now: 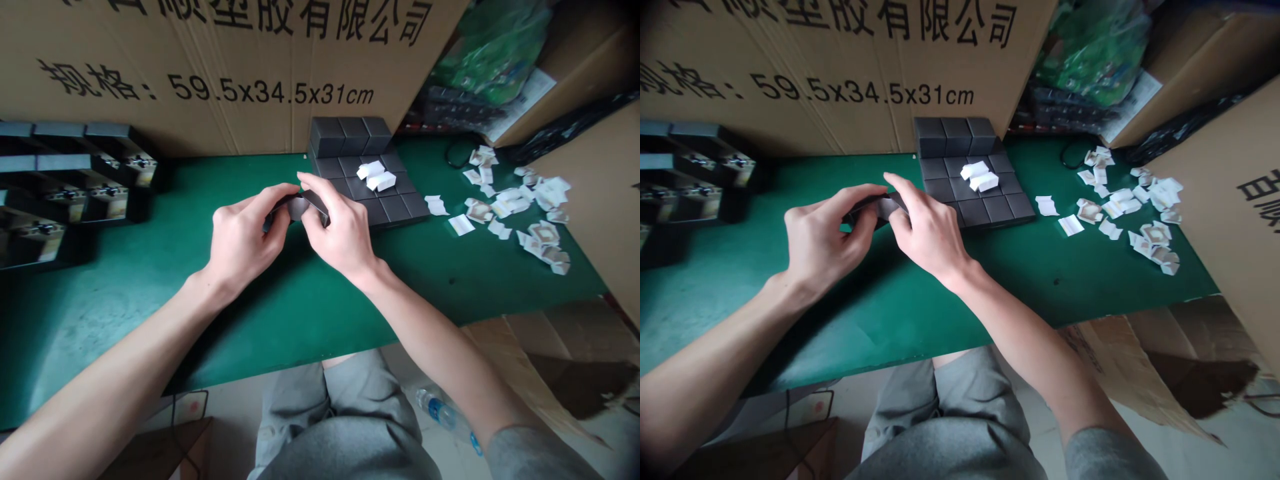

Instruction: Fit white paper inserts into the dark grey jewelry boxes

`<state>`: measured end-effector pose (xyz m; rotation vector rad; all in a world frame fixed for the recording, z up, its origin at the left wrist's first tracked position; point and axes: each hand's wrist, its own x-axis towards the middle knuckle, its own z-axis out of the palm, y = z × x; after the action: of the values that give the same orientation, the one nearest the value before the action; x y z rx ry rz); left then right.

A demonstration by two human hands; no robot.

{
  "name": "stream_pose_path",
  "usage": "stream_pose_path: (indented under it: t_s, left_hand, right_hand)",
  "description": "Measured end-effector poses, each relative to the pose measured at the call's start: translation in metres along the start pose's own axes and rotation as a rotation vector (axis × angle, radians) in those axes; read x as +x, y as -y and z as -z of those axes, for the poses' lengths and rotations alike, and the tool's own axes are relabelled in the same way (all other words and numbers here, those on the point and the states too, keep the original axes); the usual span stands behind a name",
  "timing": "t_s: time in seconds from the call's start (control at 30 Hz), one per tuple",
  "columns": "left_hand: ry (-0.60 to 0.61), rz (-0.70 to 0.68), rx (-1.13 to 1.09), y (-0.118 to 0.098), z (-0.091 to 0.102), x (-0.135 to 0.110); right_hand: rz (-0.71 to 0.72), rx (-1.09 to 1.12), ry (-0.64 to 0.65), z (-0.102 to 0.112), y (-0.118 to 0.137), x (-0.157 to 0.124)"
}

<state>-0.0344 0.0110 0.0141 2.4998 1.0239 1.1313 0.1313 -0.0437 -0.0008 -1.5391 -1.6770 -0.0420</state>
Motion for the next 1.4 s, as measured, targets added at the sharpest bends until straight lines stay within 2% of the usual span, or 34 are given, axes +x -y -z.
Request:
stream_pose_path:
  t_s: [0.23,0.5,0.63,0.97,1.27,1.4]
  left_hand:
    - [0.008,0.009,-0.036,-0.001,0.000,0.000]
    - [-0.028,-0.017,0.023,0.000,0.000,0.000]
    - [-0.003,0.010,-0.009,-0.001,0.000,0.000]
    - [-0.045,0.029,0.002,-0.004,0.003,-0.001]
    - [-0.152,-0.075,0.022,-0.003,0.001,-0.001]
    - [-0.132,-0.074,-0.036,-0.002,0.000,-0.001]
  right_hand:
    - [0.044,0.000,-0.011,-0.002,-0.003,-0.001]
    - [0.047,0.005,-0.033,-0.003,-0.003,-0.001]
    - [0.045,-0.005,-0.044,-0.002,-0.002,-0.001]
    - [-0.007,-0.013,0.021,0.001,0.004,-0.001]
    - [0.004,-0.007,0.020,0.002,0.007,-0.002]
    - [0.014,0.027,0.002,0.002,0.005,-0.001]
